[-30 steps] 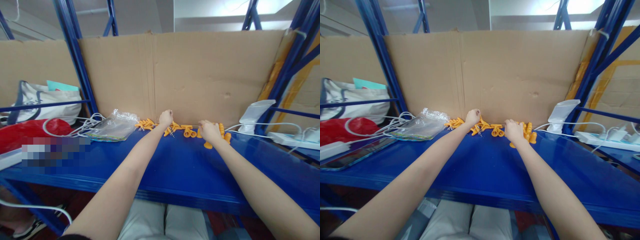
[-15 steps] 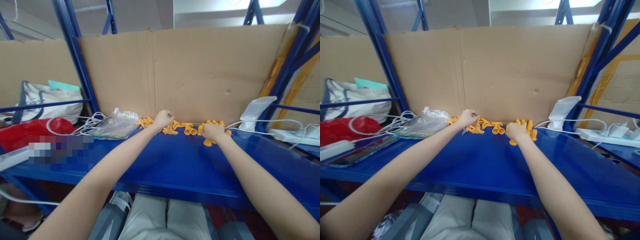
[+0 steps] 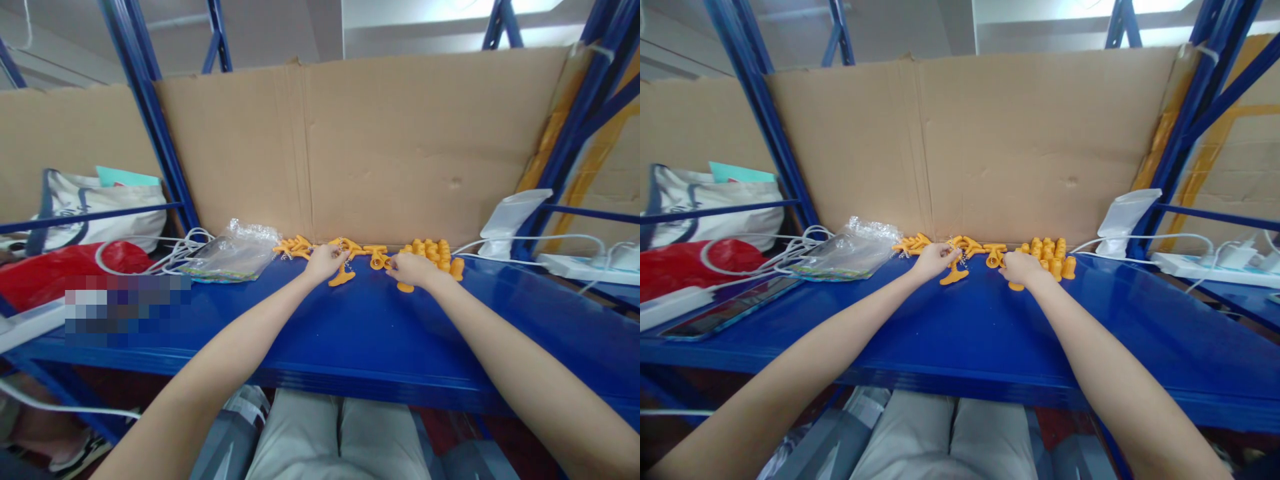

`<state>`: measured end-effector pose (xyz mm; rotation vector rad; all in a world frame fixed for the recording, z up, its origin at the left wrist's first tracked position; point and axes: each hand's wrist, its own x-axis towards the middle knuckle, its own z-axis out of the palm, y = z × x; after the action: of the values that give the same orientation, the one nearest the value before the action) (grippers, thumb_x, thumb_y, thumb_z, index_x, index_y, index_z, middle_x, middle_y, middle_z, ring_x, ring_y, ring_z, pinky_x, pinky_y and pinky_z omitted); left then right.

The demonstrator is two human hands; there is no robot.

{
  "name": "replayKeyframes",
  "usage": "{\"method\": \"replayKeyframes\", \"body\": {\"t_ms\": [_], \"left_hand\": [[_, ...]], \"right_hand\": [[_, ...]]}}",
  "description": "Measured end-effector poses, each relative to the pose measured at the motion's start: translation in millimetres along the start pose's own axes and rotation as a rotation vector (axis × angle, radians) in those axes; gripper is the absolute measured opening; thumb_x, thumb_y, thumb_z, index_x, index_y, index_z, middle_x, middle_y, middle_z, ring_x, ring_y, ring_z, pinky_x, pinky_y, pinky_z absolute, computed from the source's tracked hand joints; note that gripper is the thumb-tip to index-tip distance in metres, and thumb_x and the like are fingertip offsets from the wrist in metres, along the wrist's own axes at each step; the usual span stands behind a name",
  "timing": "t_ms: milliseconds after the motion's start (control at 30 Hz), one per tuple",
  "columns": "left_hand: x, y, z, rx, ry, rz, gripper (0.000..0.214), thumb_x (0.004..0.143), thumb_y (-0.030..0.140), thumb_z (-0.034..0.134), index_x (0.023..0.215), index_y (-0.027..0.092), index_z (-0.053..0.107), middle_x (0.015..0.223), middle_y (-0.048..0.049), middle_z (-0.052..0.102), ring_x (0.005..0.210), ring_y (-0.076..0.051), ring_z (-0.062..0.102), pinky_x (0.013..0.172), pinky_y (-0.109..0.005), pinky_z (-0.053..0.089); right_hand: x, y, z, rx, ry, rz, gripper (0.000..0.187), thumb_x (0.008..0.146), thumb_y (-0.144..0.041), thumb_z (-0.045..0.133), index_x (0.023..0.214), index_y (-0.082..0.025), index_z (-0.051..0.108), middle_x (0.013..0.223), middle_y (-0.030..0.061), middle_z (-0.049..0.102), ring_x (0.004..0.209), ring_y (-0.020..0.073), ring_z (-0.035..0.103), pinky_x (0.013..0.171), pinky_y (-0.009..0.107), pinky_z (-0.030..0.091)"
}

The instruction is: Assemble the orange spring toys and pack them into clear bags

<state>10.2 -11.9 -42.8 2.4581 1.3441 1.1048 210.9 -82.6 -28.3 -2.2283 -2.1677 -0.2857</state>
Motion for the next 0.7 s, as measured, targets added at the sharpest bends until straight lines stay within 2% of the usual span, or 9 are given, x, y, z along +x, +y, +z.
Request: {"method": "replayKeyframes", "body": {"t_ms": [133,267,333,400,533,700], "left_hand": [[-2.9,-1.0,2.8,-0.073,-0.033,0.035,0.047,0.086,0.038,0.053,0.046,0.018,0.038,0.044,0.0044,0.038,0.047,-0.01,0.04,0.049,-0.024,0.022],[-2.9,-6.5,7.5,-0.122,-0.05,0.048,0.049,0.087,0.04,0.052,0.046,0.018,0.035,0.043,0.0054,0.034,0.045,-0.008,0.036,0.047,-0.024,0.02],[-3.3,-10.9,10.4,-0.147,-0.086,0.041,0.048,0.086,0.042,0.053,0.048,0.018,0.037,0.043,0.0053,0.037,0.043,-0.007,0.037,0.045,-0.022,0.022],[-4.1,-15.7,13.2,-0.174,-0.176,0.016,0.044,0.083,0.045,0.056,0.051,0.017,0.042,0.043,0.0048,0.043,0.041,-0.007,0.039,0.042,-0.021,0.025],[-4.3,-24.4,18.0,-0.255,-0.417,-0.054,0.033,0.077,0.044,0.064,0.066,0.014,0.056,0.048,0.0043,0.053,0.037,-0.007,0.043,0.038,-0.018,0.032],[-1.5,-30.0,20.5,-0.402,-0.54,-0.068,0.025,0.079,0.036,0.064,0.083,0.012,0.061,0.058,0.0009,0.062,0.042,-0.007,0.05,0.04,-0.017,0.039]], "right_hand": [[2.0,5.9,-0.9,0.041,-0.014,-0.008,0.029,0.088,-0.03,0.051,0.103,-0.015,0.072,0.107,0.0165,0.069,0.104,0.0316,0.063,0.086,0.039,0.046],[8.3,11.4,3.4,0.116,-0.033,-0.07,0.023,0.086,-0.03,0.056,0.087,-0.017,0.074,0.094,0.0141,0.072,0.094,0.0311,0.066,0.081,0.037,0.048],[12.8,12.6,7.9,0.172,-0.019,-0.113,0.02,0.085,-0.029,0.058,0.087,-0.017,0.073,0.094,0.0131,0.072,0.092,0.0294,0.067,0.081,0.035,0.049],[17.1,13.6,12.9,0.248,0.012,-0.156,0.02,0.083,-0.027,0.061,0.095,-0.015,0.072,0.099,0.0128,0.071,0.094,0.027,0.066,0.084,0.033,0.049],[22.0,17.8,20.6,0.397,0.017,-0.222,0.034,0.079,-0.032,0.066,0.107,-0.012,0.067,0.108,0.0123,0.069,0.096,0.0239,0.065,0.087,0.032,0.049],[20.1,26.3,22.9,0.468,-0.046,-0.238,0.038,0.074,-0.038,0.071,0.106,-0.018,0.069,0.111,0.009,0.069,0.1,0.0248,0.065,0.087,0.033,0.05]]}}
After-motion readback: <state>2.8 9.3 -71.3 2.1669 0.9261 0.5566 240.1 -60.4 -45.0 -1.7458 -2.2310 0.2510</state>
